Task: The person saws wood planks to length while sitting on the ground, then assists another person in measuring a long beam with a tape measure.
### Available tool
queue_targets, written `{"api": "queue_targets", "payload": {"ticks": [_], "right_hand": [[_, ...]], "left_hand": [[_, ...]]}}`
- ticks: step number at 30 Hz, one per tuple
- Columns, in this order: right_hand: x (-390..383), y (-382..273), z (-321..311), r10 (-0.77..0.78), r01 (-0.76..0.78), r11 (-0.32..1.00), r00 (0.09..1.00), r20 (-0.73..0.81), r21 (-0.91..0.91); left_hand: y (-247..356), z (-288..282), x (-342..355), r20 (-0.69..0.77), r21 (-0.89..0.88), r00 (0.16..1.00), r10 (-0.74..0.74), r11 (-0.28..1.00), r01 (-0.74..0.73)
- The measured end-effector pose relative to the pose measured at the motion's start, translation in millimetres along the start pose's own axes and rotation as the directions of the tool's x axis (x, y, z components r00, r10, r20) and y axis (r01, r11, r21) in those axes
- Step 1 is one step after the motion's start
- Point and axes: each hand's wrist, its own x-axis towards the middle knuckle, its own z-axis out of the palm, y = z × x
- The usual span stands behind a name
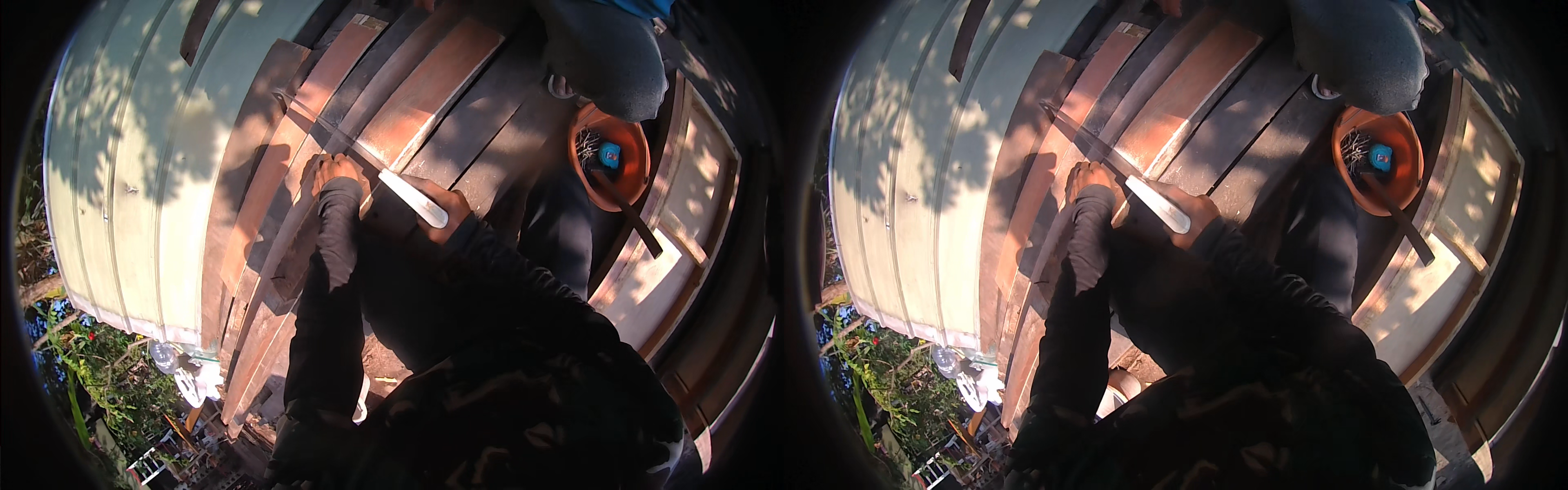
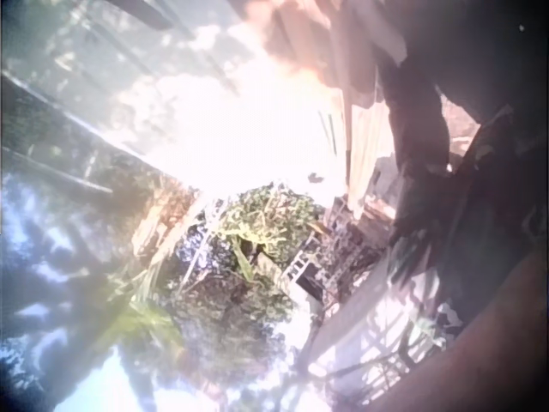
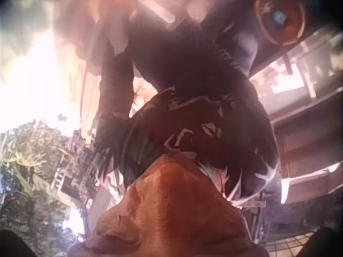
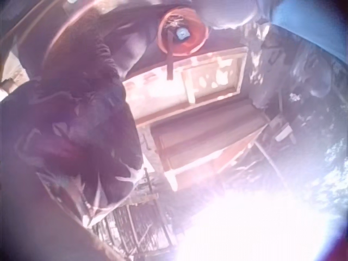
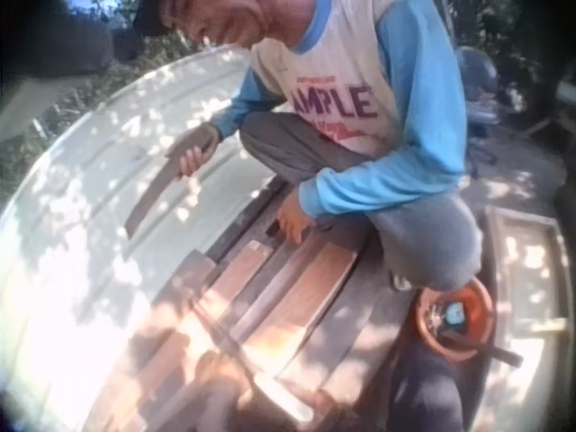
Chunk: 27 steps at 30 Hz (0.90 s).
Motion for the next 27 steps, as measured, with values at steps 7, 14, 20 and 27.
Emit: {"api": "queue_targets", "payload": {"ticks": [7,14,20,27], "right_hand": [[-99,-47,-59,0.067,-0.070,0.997,0.996,0.064,0.046],[-58,-29,-41,0.127,-0.134,0.989,0.987,0.103,0.064],[-12,-19,3,0.165,-0.163,0.986,0.985,0.046,-0.041],[-145,-69,-80,0.223,-0.221,0.974,0.973,0.063,-0.041]], "left_hand": [[-15,-8,-3,0.072,0.063,0.997,0.002,0.998,-0.007],[-17,10,-3,-0.035,0.020,0.999,0.012,1.000,-0.012],[-9,-12,-7,0.188,0.110,0.982,-0.011,0.994,-0.010],[-42,21,6,0.087,0.126,0.995,0.039,0.991,-0.049]]}}
